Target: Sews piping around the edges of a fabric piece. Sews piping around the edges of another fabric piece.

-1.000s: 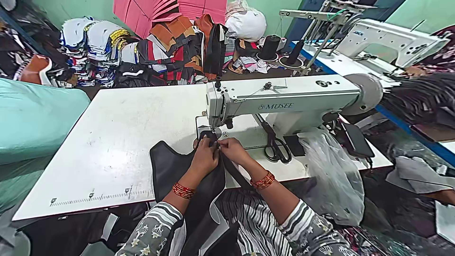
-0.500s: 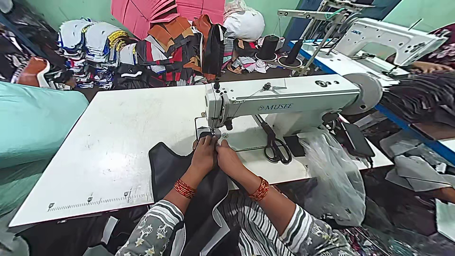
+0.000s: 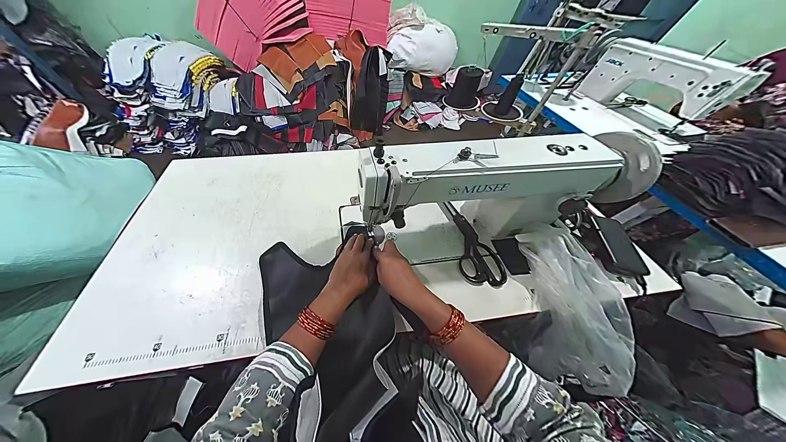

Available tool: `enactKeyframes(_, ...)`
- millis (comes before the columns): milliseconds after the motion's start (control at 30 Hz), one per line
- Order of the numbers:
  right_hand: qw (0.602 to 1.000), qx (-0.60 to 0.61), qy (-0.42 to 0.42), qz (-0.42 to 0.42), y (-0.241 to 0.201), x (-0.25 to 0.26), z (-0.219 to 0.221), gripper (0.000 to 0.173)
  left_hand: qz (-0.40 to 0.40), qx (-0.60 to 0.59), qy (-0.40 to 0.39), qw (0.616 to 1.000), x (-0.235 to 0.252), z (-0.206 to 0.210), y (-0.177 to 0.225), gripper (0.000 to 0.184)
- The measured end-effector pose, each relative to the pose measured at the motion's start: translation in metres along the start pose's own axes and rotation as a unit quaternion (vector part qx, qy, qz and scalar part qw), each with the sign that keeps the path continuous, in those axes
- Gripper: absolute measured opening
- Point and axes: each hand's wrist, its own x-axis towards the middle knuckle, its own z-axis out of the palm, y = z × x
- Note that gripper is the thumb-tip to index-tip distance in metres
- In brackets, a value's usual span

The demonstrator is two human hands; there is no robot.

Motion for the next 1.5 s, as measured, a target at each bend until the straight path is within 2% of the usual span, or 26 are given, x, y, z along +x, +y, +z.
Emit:
enactKeyframes(233,1.0,0.02,0.007,0.014,0.002,0.013,-0.006,0.038,0.048,-0.027,0.066,0.996,0.014,0.006,-0.015,0.04)
enactKeyframes(400,0.99,0.132,0.048,-0.008,0.021,0.009,-0.003,0.038,0.022,-0.105,0.054,0.993,0.003,0.005,-0.015,0.043)
enactKeyframes(533,0.98,0.186,0.069,-0.012,0.033,-0.011,0.005,0.036,0.009,-0.11,-0.008,0.994,-0.025,0.006,-0.009,0.059)
enactKeyframes(667,0.972,0.221,0.075,-0.015,0.037,-0.021,0.011,0.033,0.056,-0.097,0.031,0.993,-0.041,0.016,-0.012,0.059)
enactKeyframes(867,0.958,0.281,0.051,-0.026,0.045,-0.018,0.014,0.037,0.075,-0.075,0.025,0.994,-0.043,0.019,-0.015,0.06)
enactKeyframes(1100,0.984,0.179,0.017,-0.018,0.031,-0.033,0.005,0.04,0.14,-0.061,0.056,0.987,-0.047,0.019,-0.014,0.045)
enactKeyframes(1233,0.997,0.073,0.001,-0.03,0.017,-0.039,0.007,0.039,0.18,-0.088,0.131,0.971,-0.051,0.028,-0.018,0.037)
enactKeyframes(1300,0.999,0.029,-0.011,-0.023,0.012,-0.04,0.011,0.039,0.182,-0.103,0.171,0.963,-0.049,0.031,-0.02,0.039)
enactKeyframes(1367,1.0,0.009,-0.012,-0.014,0.008,-0.041,0.014,0.036,0.173,-0.082,0.163,0.968,-0.047,0.031,-0.019,0.045)
enactKeyframes(1500,1.0,-0.02,-0.013,-0.004,0.004,-0.039,0.015,0.038,0.16,-0.048,0.114,0.979,-0.042,0.024,-0.018,0.043)
